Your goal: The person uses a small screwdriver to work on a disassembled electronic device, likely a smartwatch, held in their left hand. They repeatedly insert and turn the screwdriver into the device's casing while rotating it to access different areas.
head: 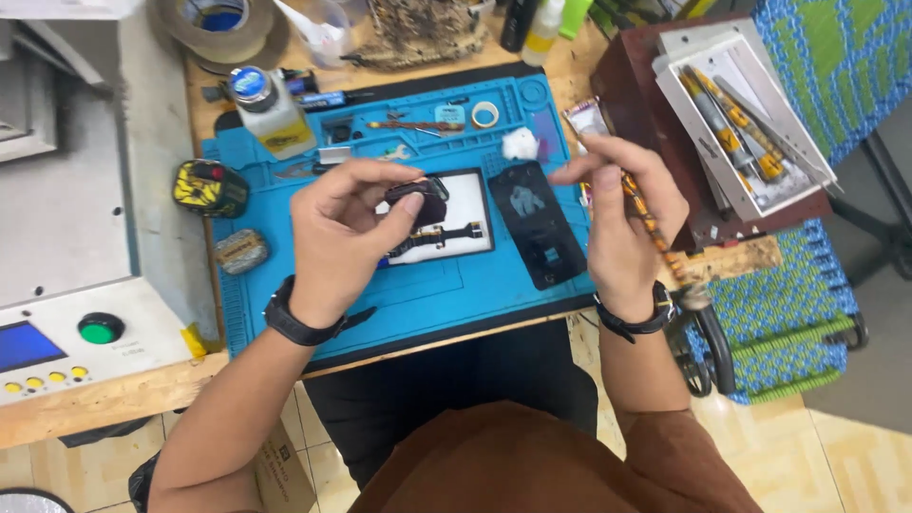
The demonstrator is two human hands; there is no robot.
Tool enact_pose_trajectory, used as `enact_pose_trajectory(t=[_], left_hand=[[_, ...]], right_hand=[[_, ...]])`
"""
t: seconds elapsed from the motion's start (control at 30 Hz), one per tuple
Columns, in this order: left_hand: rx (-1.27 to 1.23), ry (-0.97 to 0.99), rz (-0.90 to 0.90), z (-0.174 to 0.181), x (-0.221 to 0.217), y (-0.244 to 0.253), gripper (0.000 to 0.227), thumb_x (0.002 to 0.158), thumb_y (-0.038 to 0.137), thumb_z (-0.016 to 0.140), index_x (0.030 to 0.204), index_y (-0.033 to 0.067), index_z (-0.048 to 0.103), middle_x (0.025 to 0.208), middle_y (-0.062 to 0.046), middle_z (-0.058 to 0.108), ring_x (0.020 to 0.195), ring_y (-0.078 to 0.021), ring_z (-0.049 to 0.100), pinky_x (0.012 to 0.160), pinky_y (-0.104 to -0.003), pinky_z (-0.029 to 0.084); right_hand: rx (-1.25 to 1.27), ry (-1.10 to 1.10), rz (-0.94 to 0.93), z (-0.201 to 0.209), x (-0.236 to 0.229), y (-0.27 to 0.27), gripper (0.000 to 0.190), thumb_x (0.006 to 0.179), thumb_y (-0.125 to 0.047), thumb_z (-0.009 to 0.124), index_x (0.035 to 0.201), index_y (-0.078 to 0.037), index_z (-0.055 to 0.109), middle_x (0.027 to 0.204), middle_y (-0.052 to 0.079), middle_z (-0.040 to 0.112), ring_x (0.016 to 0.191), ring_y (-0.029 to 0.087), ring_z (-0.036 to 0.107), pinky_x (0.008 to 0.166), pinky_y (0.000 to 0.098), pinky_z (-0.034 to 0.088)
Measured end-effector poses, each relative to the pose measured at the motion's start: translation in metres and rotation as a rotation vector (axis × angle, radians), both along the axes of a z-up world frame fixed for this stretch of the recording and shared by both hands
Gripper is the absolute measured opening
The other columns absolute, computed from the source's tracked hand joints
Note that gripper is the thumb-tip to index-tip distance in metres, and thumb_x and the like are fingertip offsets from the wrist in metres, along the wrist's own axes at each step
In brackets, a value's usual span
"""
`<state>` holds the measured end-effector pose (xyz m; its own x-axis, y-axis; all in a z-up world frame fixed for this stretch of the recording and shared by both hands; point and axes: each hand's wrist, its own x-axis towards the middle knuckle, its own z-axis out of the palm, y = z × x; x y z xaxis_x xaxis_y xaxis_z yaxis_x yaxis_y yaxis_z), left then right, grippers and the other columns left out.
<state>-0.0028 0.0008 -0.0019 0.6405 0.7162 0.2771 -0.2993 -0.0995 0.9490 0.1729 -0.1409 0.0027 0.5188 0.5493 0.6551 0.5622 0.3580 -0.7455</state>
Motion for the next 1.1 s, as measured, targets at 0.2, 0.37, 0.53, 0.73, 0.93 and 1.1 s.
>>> enact_pose_trajectory(t=[0.2, 0.37, 0.53, 0.73, 0.93, 1.1], left_hand=[[0.061, 0.035, -0.036, -0.004, 0.001, -0.003, 0.018, 0.08, -0.01, 0.065, 0.098, -0.0062, 0.062, 0.089, -0.019, 0.064, 0.094, -0.029, 0.068, 0.063, -0.03, 0.062], [0.249, 0.106, -0.033, 0.001, 0.002, -0.012, 0.015, 0.085, -0.005, 0.066, 0.098, -0.0029, 0.06, 0.095, -0.016, 0.064, 0.092, -0.0235, 0.064, 0.087, -0.03, 0.06], [0.268, 0.149, -0.041, 0.0, 0.0, -0.011, 0.015, 0.085, -0.002, 0.068, 0.098, -0.0012, 0.062, 0.095, -0.015, 0.064, 0.088, -0.0207, 0.065, 0.065, -0.021, 0.057], [0.268, 0.107, -0.07, 0.004, -0.001, -0.012, 0.015, 0.085, -0.003, 0.067, 0.099, -0.0013, 0.061, 0.095, -0.015, 0.064, 0.087, -0.0219, 0.064, 0.063, -0.022, 0.059], [0.245, 0.079, -0.101, 0.004, -0.002, -0.013, 0.017, 0.085, -0.002, 0.067, 0.101, -0.0007, 0.061, 0.095, -0.015, 0.063, 0.087, -0.0211, 0.063, 0.065, -0.021, 0.06], [0.251, 0.063, -0.108, 0.005, -0.003, -0.014, 0.017, 0.085, -0.002, 0.067, 0.101, -0.0003, 0.061, 0.095, -0.015, 0.063, 0.086, -0.0209, 0.063, 0.063, -0.021, 0.06]], right_hand=[[-0.212, 0.04, -0.168, -0.043, 0.007, -0.04, 0.016, 0.095, -0.003, 0.057, 0.105, 0.006, 0.065, 0.078, 0.014, 0.057, 0.08, 0.017, 0.053, 0.075, 0.0321, 0.045], [-0.42, -0.057, -0.168, -0.06, 0.009, -0.048, 0.007, 0.089, -0.004, 0.066, 0.096, -0.002, 0.064, 0.095, 0.012, 0.064, 0.09, 0.021, 0.063, 0.08, 0.0297, 0.05], [-0.434, -0.204, -0.059, -0.059, 0.01, -0.043, 0.008, 0.087, -0.006, 0.072, 0.095, -0.006, 0.07, 0.093, 0.006, 0.068, 0.087, 0.018, 0.057, 0.082, 0.0308, 0.041], [-0.506, -0.265, -0.084, -0.059, 0.008, -0.041, 0.01, 0.087, -0.01, 0.072, 0.096, -0.007, 0.071, 0.09, 0.005, 0.068, 0.087, 0.019, 0.054, 0.079, 0.032, 0.04], [-0.587, -0.289, -0.104, -0.065, 0.009, -0.04, 0.014, 0.087, -0.015, 0.071, 0.1, -0.011, 0.072, 0.09, 0.002, 0.068, 0.091, 0.019, 0.05, 0.08, 0.0333, 0.037], [-0.6, -0.276, -0.121, -0.064, 0.008, -0.039, 0.014, 0.087, -0.015, 0.07, 0.101, -0.012, 0.072, 0.09, 0.002, 0.068, 0.091, 0.019, 0.051, 0.08, 0.0327, 0.039]])
